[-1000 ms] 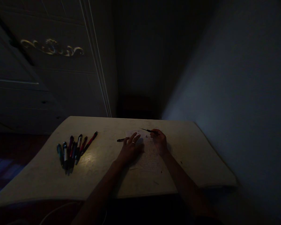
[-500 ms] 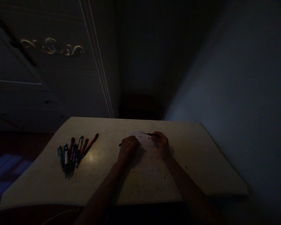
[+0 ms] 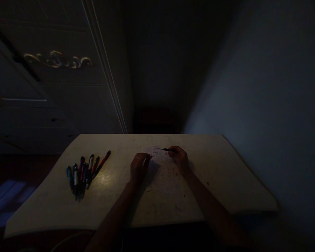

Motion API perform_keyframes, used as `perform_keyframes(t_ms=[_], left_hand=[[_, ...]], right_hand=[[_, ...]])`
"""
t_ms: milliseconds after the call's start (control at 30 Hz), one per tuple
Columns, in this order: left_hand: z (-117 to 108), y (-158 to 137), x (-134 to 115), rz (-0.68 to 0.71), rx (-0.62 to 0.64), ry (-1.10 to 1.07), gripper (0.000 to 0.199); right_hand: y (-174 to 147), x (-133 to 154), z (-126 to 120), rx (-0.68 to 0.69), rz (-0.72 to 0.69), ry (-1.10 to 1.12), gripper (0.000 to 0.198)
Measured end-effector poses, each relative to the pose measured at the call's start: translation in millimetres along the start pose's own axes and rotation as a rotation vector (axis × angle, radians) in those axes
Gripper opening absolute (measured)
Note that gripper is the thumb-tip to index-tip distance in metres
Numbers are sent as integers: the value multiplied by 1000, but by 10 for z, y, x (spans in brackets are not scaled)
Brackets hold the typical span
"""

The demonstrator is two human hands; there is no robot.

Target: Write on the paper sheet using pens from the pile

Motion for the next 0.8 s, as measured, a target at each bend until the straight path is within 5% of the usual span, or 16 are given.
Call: perform_keyframes(t_ms=[300, 467, 667, 800], left_hand=[[-44, 33, -22, -145, -117, -125, 19], [-54, 42, -30, -39, -78, -124, 18], [-76, 50, -31, -207, -99, -209, 18], [-117, 108, -57, -123, -184, -211, 14]], right_hand=[[-71, 14, 26, 57, -38, -76, 25], [-97, 27, -12, 42, -46, -92, 25], [-96, 3, -56, 23, -69, -118, 26], [-98, 7, -61, 24, -73, -141, 27]])
Point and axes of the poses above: each hand's wrist, its own y-axis towards the middle knuckle, its own z-axis out of the palm, x = y × z, the point moved 3 cm from there along y, towards the middle knuckle, and after that the axes turned 12 degrees about -y, right-handed, at the moved point
